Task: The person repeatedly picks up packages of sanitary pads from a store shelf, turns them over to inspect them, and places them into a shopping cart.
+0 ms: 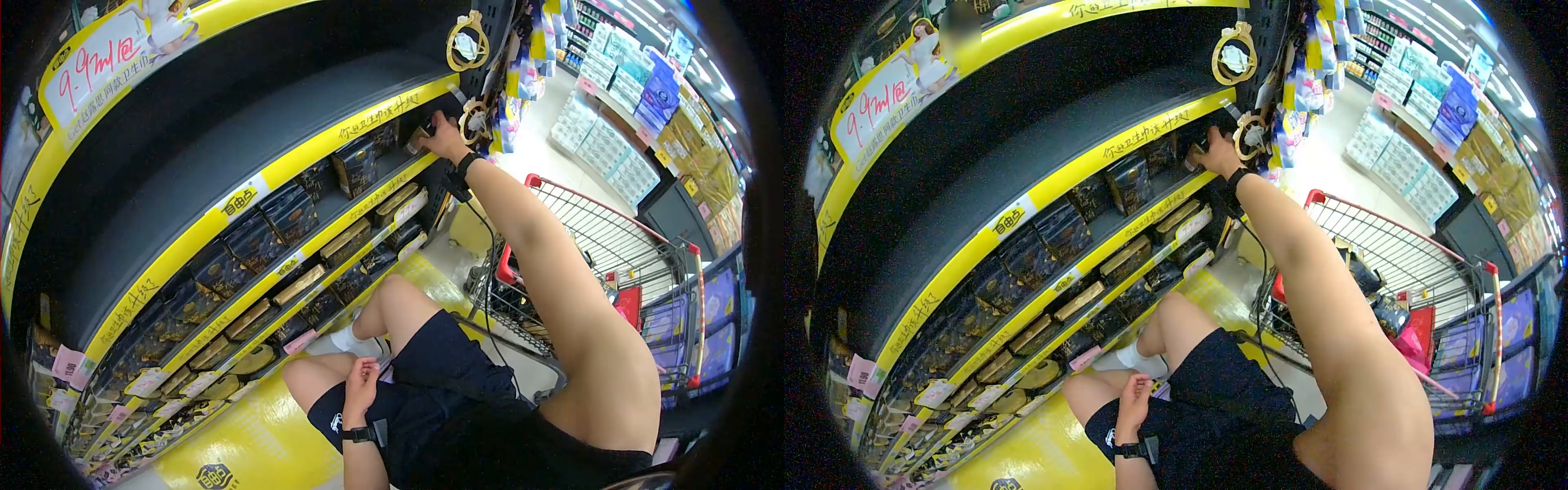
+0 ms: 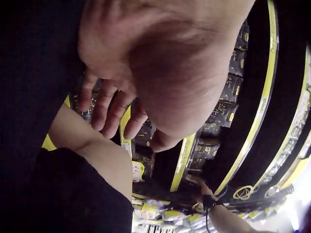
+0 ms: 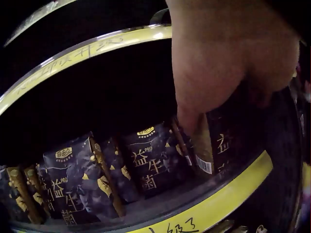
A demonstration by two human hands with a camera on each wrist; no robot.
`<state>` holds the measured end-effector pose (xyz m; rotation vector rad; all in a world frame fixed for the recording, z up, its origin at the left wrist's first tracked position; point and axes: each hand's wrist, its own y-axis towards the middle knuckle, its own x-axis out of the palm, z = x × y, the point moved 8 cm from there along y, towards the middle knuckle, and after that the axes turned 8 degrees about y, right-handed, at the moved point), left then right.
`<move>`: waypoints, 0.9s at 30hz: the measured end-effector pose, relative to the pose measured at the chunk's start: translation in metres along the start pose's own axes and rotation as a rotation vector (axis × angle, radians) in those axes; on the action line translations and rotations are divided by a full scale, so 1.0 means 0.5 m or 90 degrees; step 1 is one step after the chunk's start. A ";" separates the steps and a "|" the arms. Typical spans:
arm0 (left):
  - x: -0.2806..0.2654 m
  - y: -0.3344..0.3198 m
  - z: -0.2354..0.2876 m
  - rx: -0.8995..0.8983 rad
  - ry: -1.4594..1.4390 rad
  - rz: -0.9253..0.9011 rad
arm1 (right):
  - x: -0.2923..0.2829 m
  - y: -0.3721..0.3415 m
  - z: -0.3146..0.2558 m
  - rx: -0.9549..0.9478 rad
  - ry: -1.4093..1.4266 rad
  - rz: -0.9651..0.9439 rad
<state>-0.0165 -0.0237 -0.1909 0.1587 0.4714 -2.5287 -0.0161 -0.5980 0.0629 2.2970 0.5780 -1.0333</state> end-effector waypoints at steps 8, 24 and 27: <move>-0.015 -0.022 0.021 0.003 0.004 0.024 | -0.058 -0.125 -0.096 -0.114 0.065 0.169; 0.072 -0.104 0.154 0.084 -0.387 -0.266 | 0.216 -0.770 -0.435 -0.293 0.657 -0.928; 0.071 -0.148 0.098 0.006 -0.411 -0.138 | 0.285 -0.815 -0.404 -0.250 0.663 -1.022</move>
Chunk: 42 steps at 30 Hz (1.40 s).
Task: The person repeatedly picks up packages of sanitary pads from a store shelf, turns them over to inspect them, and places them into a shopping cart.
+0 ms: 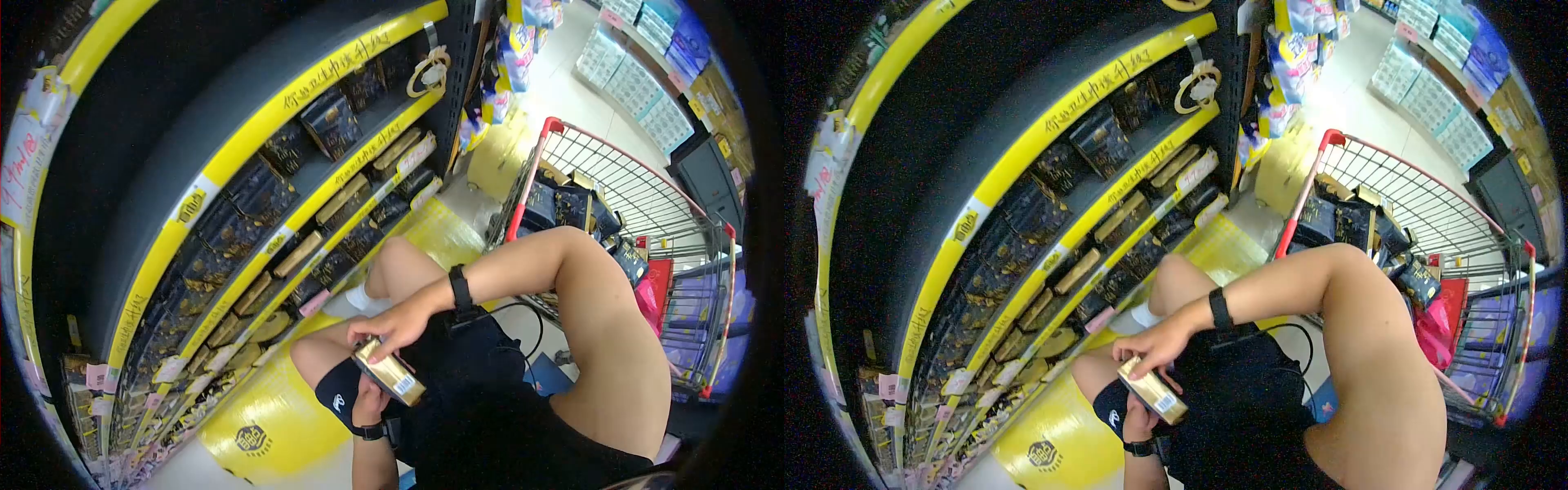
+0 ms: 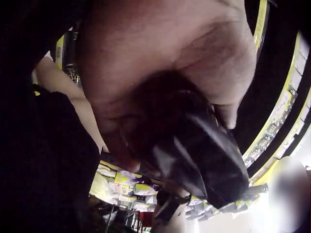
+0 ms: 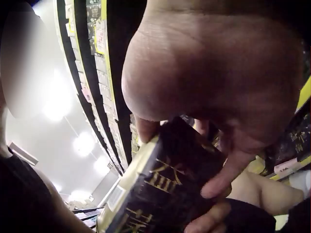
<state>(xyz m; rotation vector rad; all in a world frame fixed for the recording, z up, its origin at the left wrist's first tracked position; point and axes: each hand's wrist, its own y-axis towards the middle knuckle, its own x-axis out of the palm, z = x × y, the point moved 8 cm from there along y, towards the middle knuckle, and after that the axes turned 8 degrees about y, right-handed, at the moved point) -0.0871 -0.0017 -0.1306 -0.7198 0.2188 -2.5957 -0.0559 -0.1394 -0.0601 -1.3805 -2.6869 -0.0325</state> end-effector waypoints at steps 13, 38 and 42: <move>-0.019 0.029 0.095 0.139 0.016 0.259 | -0.080 -0.036 -0.096 -0.090 -0.175 0.167; -0.004 0.062 0.104 0.149 -0.275 0.209 | -0.092 -0.032 -0.078 -0.068 -0.042 0.316; -0.013 0.051 0.127 0.215 -0.200 0.229 | -0.112 -0.029 -0.067 -0.080 -0.195 0.324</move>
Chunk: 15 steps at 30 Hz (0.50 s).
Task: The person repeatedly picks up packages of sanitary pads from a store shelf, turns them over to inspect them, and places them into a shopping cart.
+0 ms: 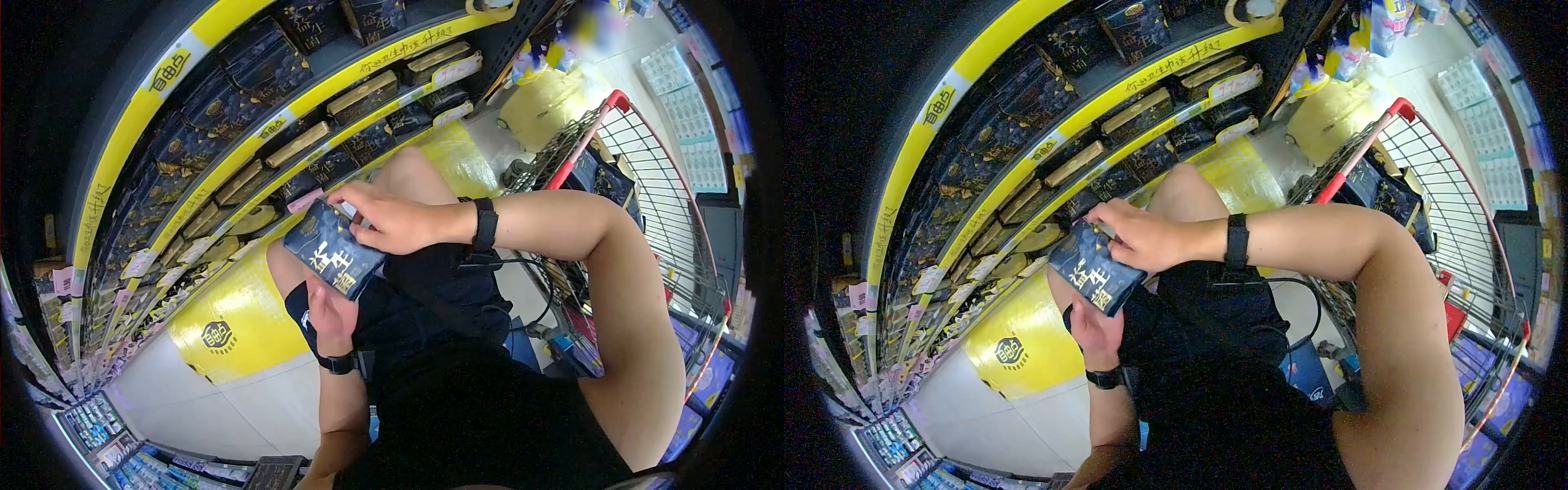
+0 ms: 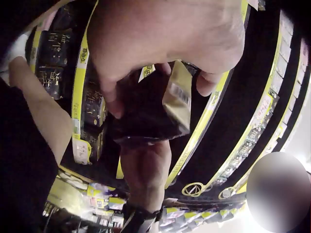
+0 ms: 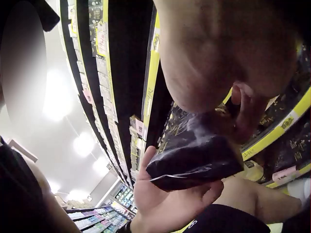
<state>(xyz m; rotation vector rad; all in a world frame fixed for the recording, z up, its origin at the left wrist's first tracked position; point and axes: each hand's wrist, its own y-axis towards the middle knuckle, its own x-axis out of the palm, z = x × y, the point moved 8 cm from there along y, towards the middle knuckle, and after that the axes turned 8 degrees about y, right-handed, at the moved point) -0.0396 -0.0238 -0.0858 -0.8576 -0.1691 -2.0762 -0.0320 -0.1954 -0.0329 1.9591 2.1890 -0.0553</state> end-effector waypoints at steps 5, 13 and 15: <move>0.010 0.008 0.009 0.041 0.168 -0.021 | 0.000 -0.003 0.010 -0.065 -0.042 0.005; 0.018 0.012 0.013 0.043 0.285 0.028 | 0.026 -0.012 -0.011 0.058 0.209 -0.105; 0.038 0.011 0.020 0.068 0.229 -0.026 | 0.023 -0.010 -0.013 0.044 0.234 -0.069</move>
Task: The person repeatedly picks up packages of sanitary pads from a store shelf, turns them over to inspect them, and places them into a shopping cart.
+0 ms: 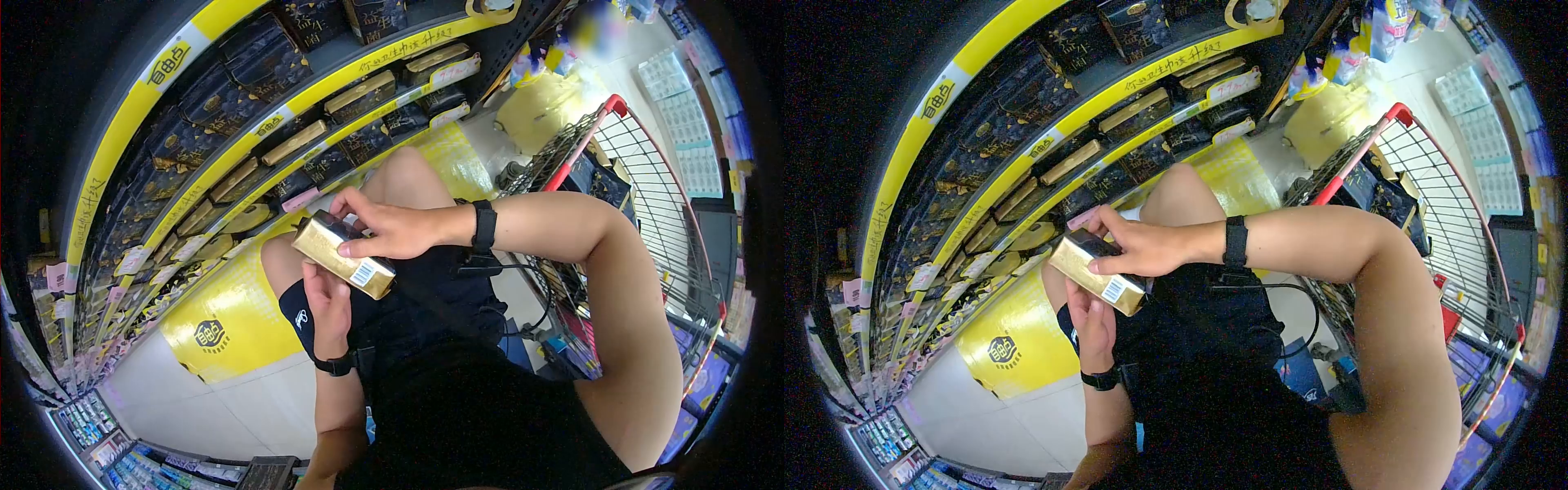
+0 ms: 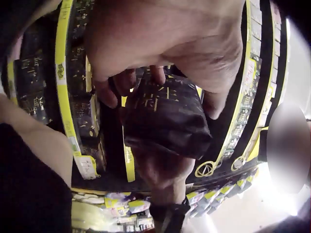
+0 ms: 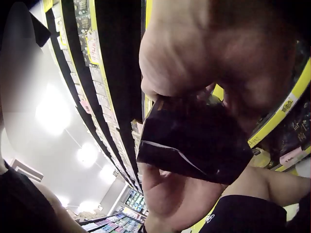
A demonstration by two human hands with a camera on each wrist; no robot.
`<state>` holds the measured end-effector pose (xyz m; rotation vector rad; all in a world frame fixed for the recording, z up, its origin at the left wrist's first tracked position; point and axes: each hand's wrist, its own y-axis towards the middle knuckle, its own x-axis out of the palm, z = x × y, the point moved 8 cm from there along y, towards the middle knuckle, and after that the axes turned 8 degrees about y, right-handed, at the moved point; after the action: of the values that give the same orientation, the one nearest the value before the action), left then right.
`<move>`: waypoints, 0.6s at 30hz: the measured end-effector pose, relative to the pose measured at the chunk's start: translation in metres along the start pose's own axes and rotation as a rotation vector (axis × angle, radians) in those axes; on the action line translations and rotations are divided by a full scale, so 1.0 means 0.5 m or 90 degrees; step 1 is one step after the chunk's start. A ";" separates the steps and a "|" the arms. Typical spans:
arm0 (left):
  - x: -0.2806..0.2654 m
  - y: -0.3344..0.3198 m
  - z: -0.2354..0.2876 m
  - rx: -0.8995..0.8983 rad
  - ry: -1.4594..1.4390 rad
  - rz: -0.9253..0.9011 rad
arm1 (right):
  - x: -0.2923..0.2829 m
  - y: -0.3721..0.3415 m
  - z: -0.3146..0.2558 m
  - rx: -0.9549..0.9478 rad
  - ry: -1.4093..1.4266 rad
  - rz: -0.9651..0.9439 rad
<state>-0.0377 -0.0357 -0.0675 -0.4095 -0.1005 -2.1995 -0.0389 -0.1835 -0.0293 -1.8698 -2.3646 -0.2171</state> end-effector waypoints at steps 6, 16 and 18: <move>0.038 0.004 0.045 0.141 0.281 -0.009 | -0.017 0.011 -0.018 0.011 0.127 0.040; 0.012 0.000 0.030 0.107 0.311 0.075 | -0.023 0.014 -0.023 0.100 0.136 -0.020; 0.012 0.002 0.034 0.103 0.319 0.078 | -0.022 0.014 -0.019 0.115 0.141 -0.018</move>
<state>-0.0361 -0.0372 -0.0495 0.2240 0.0200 -2.0896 -0.0295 -0.1944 -0.0216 -1.6411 -2.1850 -0.1946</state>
